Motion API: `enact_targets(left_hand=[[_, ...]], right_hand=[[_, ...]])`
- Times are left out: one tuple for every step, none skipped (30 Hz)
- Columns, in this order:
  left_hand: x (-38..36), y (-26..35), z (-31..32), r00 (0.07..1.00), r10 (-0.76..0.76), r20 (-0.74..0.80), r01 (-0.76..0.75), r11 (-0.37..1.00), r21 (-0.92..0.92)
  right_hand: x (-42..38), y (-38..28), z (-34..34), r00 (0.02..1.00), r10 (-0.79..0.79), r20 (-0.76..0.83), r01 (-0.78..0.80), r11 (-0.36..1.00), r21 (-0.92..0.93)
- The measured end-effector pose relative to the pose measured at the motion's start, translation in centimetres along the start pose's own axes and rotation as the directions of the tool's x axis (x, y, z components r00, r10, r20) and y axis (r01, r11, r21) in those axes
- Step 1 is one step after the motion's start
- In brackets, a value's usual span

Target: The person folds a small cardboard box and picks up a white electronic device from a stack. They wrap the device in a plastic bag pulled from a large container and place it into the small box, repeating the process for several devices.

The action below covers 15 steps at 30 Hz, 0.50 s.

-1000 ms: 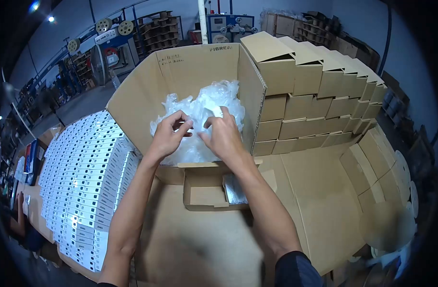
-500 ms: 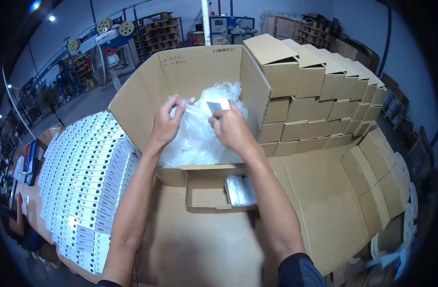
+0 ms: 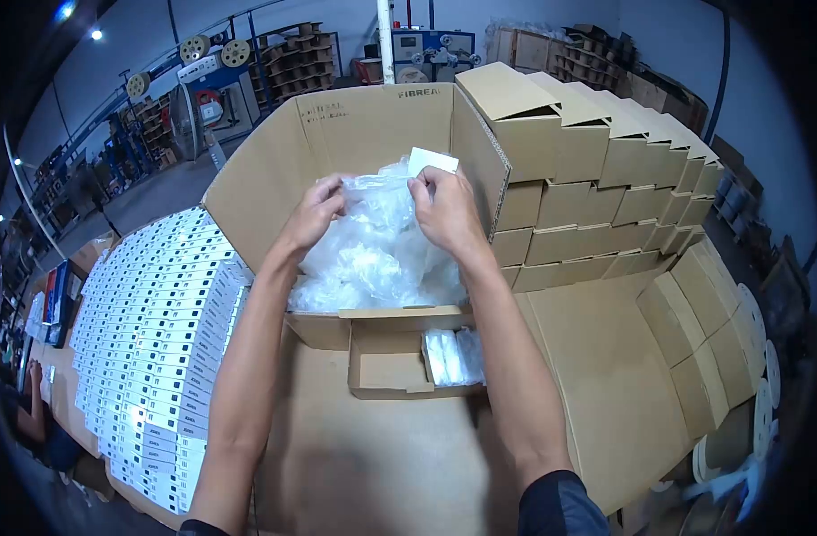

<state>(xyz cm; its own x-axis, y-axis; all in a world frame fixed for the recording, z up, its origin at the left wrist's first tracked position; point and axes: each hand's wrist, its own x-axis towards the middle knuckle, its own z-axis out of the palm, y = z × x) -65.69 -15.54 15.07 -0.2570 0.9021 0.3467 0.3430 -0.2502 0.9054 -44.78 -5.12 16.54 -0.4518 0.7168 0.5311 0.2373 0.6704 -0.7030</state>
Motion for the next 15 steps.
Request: enact_targets(left_hand=[[-0.7,1.0,0.3,1.000,-0.007,-0.024,0.004,0.995,-0.097],[-1.5,2.2,0.6,0.999,-0.016,-0.046,0.007,0.981,-0.193],[-2.4,4.1,1.2,0.996,-0.022,-0.083,0.014,0.996,-0.091],[-3.0,4.4,1.3,0.996,0.042,-0.084,-0.040,0.999,0.024],[-3.6,4.7,1.3,0.991,0.108,-0.079,-0.096,0.986,0.139],[-4.4,5.2,1.5,0.983,0.174,-0.065,-0.153,0.956,0.251],[-5.4,5.7,2.0,0.942,0.311,-0.121,-0.270,0.923,0.275],[-6.7,6.4,2.4,0.941,0.291,-0.174,-0.231,0.925,0.302],[-8.5,7.9,3.0,0.936,0.270,-0.227,-0.189,0.927,0.325],[-10.4,9.0,3.6,0.927,0.245,-0.283,-0.141,0.929,0.343],[-12.2,9.6,4.6,0.892,0.213,-0.398,-0.081,0.943,0.322],[-13.8,9.6,5.5,0.846,0.239,-0.476,-0.081,0.941,0.328],[-15.4,9.4,6.2,0.791,0.262,-0.553,-0.078,0.939,0.334],[-17.3,9.3,6.9,0.730,0.280,-0.624,-0.070,0.938,0.339],[-19.4,9.9,7.6,0.737,0.189,-0.649,0.024,0.952,0.305]], right_hand=[[0.0,-0.3,-0.2,0.999,0.014,0.029,-0.015,0.999,0.031],[-0.3,-0.7,-0.4,0.997,-0.067,0.032,0.066,0.997,0.025],[-0.9,-1.3,-0.6,0.989,-0.145,0.034,0.144,0.989,0.020],[-1.4,-2.0,-1.0,0.974,-0.222,0.038,0.221,0.975,0.014],[-1.5,-2.7,-1.6,0.964,-0.240,0.117,0.243,0.970,-0.013],[-1.7,-3.3,-2.1,0.962,-0.240,0.130,0.241,0.971,0.008],[-2.0,-3.8,-2.6,0.961,-0.238,0.142,0.236,0.971,0.029],[-2.4,-4.4,-3.2,0.960,-0.235,0.153,0.230,0.972,0.049],[-3.3,-5.7,-3.9,0.965,-0.223,0.139,0.219,0.975,0.046],[-4.4,-5.9,-3.7,0.977,-0.210,0.024,0.206,0.971,0.118],[-5.8,-5.8,-3.1,0.978,-0.186,-0.089,0.200,0.961,0.193],[-8.0,-6.5,-3.4,0.989,-0.072,-0.128,0.102,0.963,0.250],[-10.3,-7.1,-3.6,0.985,0.044,-0.166,0.011,0.949,0.316],[-13.5,-7.0,-3.2,0.982,0.026,-0.188,0.041,0.939,0.340],[-16.9,-7.8,-3.3,0.984,0.017,-0.175,0.031,0.963,0.268]])
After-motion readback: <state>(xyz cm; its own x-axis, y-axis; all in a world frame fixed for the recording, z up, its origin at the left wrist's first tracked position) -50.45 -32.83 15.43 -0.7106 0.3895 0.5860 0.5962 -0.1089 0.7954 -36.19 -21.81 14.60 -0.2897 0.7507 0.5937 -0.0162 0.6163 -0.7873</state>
